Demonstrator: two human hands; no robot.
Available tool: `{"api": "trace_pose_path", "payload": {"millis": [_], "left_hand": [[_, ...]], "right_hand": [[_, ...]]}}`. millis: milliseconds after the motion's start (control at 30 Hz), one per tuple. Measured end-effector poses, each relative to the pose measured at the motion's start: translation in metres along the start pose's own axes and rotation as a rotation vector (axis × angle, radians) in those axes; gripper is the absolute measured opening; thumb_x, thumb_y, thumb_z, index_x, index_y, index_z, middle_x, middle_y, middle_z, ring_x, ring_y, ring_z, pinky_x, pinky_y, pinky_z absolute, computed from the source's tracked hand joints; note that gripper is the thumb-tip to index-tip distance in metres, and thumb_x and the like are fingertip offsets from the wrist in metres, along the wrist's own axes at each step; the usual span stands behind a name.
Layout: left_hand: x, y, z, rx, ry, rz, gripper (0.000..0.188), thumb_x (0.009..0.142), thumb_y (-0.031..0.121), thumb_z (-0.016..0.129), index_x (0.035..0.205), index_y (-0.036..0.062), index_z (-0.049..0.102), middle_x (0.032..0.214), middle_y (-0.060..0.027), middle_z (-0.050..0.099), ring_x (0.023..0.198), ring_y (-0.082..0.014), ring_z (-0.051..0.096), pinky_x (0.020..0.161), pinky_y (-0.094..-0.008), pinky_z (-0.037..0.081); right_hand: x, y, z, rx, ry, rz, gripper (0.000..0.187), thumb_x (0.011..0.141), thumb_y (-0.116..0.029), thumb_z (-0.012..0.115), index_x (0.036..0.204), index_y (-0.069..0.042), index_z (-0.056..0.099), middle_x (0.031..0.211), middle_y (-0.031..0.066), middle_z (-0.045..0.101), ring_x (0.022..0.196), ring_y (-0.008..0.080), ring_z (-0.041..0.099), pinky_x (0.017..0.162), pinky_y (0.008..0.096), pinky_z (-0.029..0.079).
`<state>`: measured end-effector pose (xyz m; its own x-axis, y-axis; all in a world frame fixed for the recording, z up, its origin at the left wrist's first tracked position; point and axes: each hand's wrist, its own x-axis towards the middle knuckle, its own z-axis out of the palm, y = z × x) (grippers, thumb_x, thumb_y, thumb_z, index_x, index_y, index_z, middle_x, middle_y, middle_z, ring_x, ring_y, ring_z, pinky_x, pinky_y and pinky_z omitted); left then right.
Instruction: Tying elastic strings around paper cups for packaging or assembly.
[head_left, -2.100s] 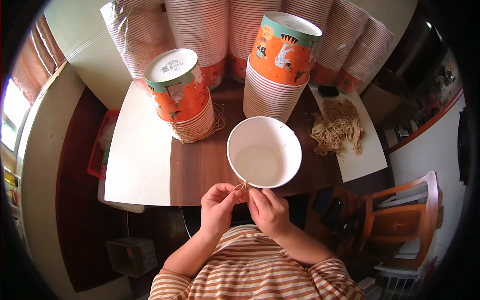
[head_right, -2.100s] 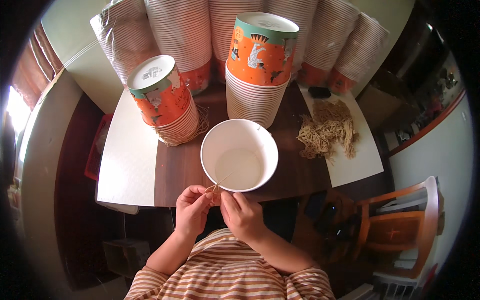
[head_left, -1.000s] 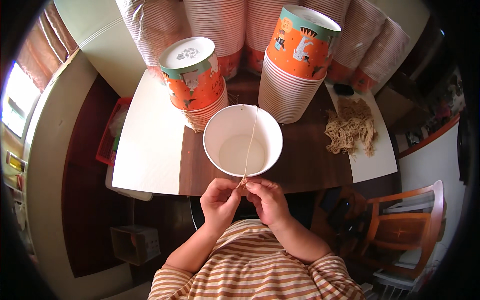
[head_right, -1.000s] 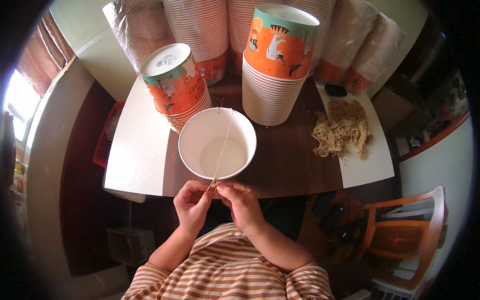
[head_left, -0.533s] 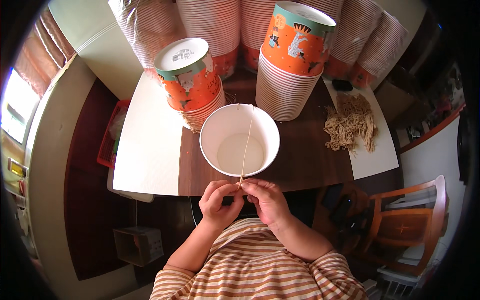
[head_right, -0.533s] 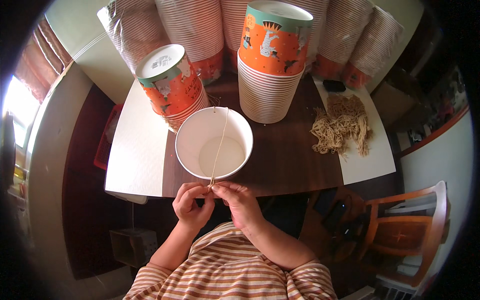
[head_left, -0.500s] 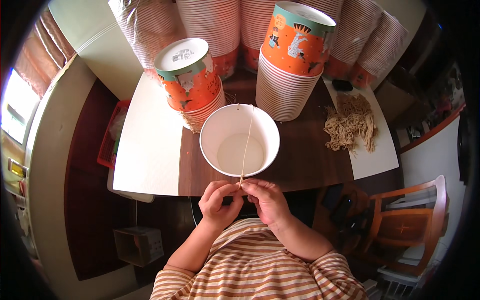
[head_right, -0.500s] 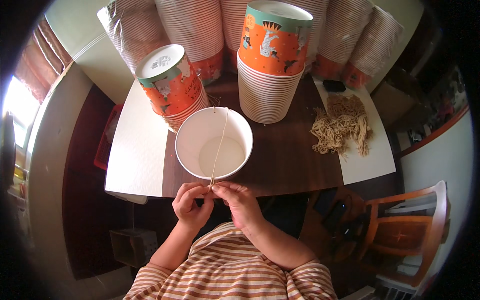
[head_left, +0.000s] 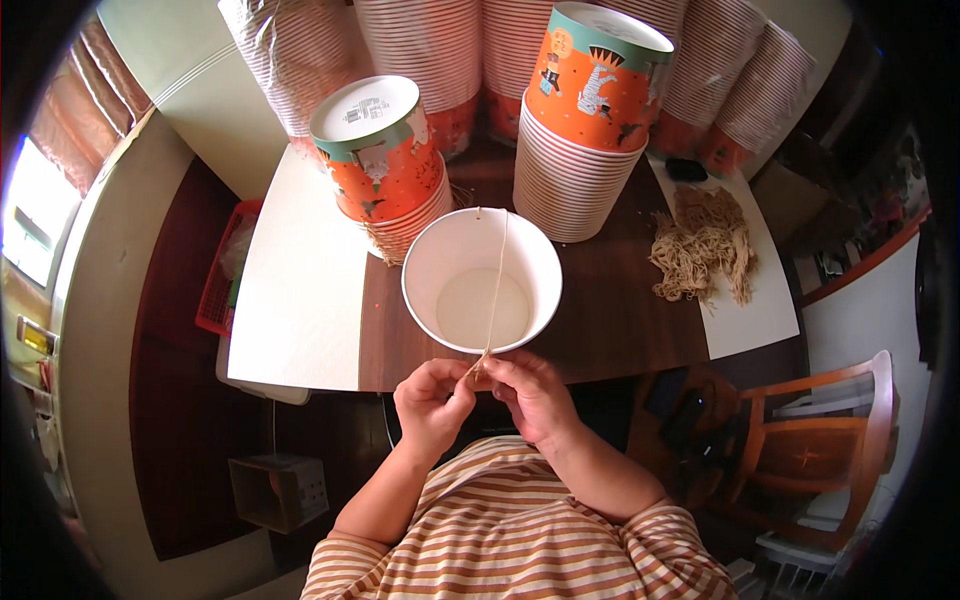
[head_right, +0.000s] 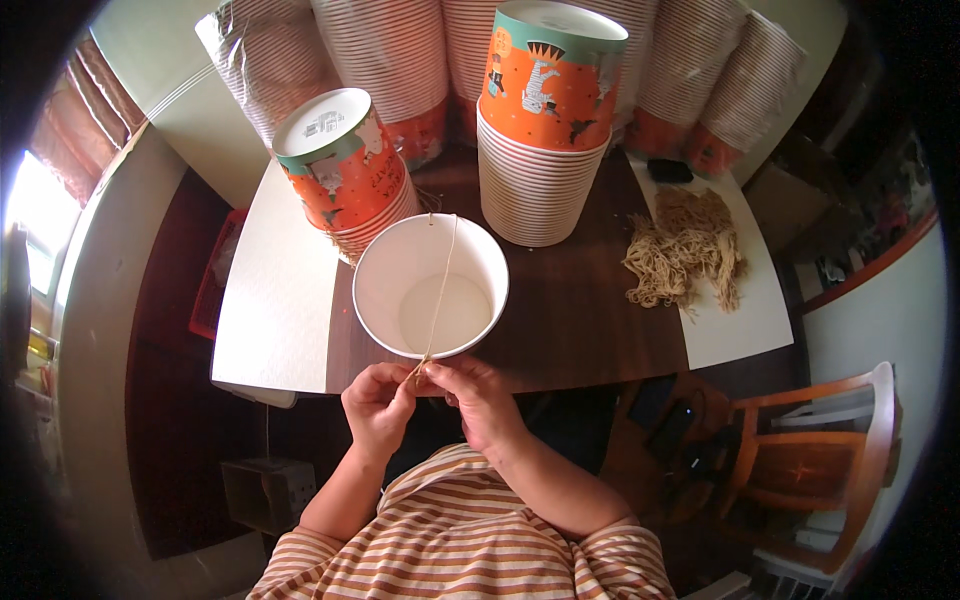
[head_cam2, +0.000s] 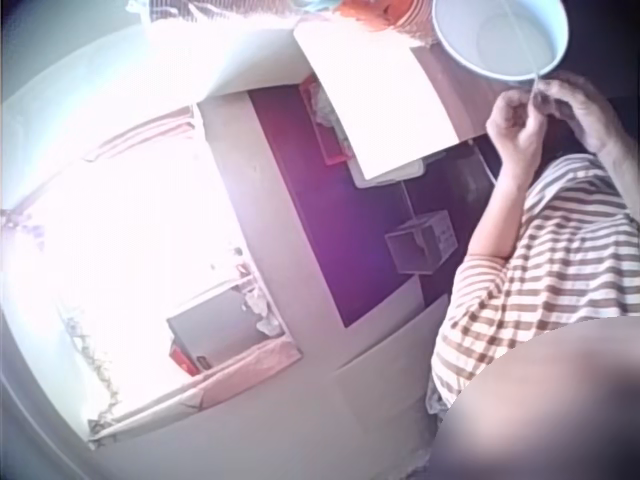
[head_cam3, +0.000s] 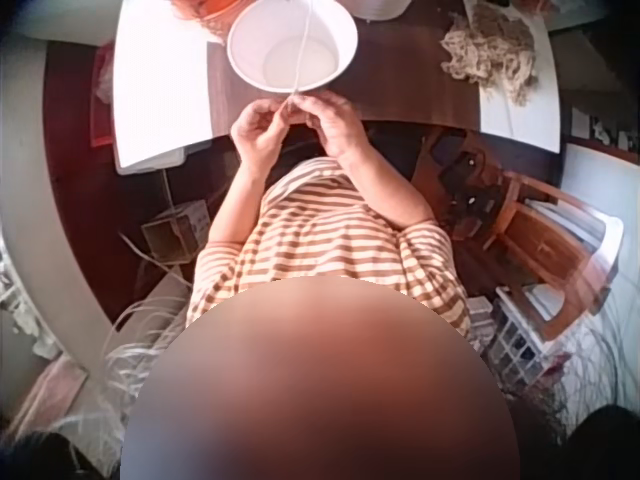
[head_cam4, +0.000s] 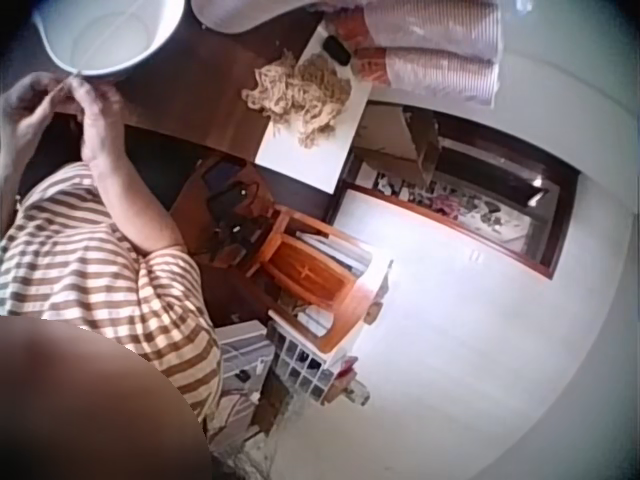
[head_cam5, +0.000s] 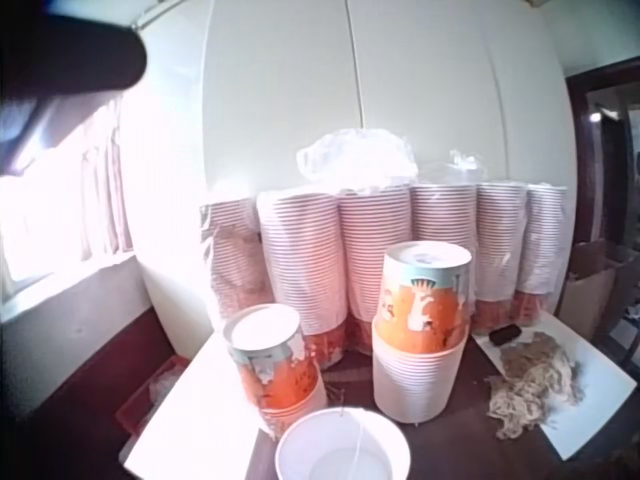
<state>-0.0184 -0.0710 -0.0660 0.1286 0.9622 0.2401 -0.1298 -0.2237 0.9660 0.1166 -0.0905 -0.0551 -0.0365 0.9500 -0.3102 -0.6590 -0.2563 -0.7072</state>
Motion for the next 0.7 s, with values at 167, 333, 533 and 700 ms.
{"api": "trace_pose_path", "payload": {"millis": [167,333,533,700], "left_hand": [[0.001,-0.008,-0.007,-0.14,0.019,-0.127,0.005,0.087,0.0,0.062,0.088,-0.0046,0.059,0.086,-0.0084,0.067,0.077,-0.0117,0.063,0.07,-0.023,0.051],[0.004,-0.008,-0.003,-0.188,0.011,-0.135,0.003,0.087,-0.002,0.06,0.086,-0.0044,0.059,0.084,-0.0101,0.067,0.076,-0.0133,0.064,0.071,-0.0249,0.053],[0.005,-0.009,-0.002,-0.261,0.006,-0.13,0.003,0.087,-0.005,0.059,0.089,-0.0055,0.061,0.084,-0.0079,0.067,0.076,-0.0117,0.064,0.071,-0.023,0.053],[0.005,-0.006,-0.002,-0.319,-0.011,-0.151,0.003,0.087,-0.005,0.059,0.09,-0.0061,0.06,0.085,-0.0082,0.067,0.077,-0.0117,0.064,0.072,-0.0244,0.054]], "right_hand": [[0.001,0.009,-0.008,-0.168,0.064,-0.21,0.011,0.088,-0.01,0.06,0.095,-0.001,0.063,0.086,0.0032,0.065,0.079,0.0094,0.06,0.074,0.0234,0.047],[0.004,0.012,-0.017,-0.378,0.098,-0.33,0.011,0.089,-0.008,0.059,0.094,0.001,0.06,0.09,0.0033,0.063,0.081,0.0075,0.058,0.079,0.0241,0.048],[-0.012,0.004,-0.012,-0.815,0.237,-0.647,0.015,0.085,-0.003,0.062,0.1,-0.001,0.059,0.088,0.0038,0.061,0.076,0.0069,0.057,0.069,0.0198,0.048],[-0.001,-0.013,-0.001,-1.063,0.058,-0.955,0.021,0.078,-0.004,0.068,0.098,-0.007,0.061,0.076,0.0066,0.062,0.065,0.02,0.062,0.056,0.0313,0.045]]}}
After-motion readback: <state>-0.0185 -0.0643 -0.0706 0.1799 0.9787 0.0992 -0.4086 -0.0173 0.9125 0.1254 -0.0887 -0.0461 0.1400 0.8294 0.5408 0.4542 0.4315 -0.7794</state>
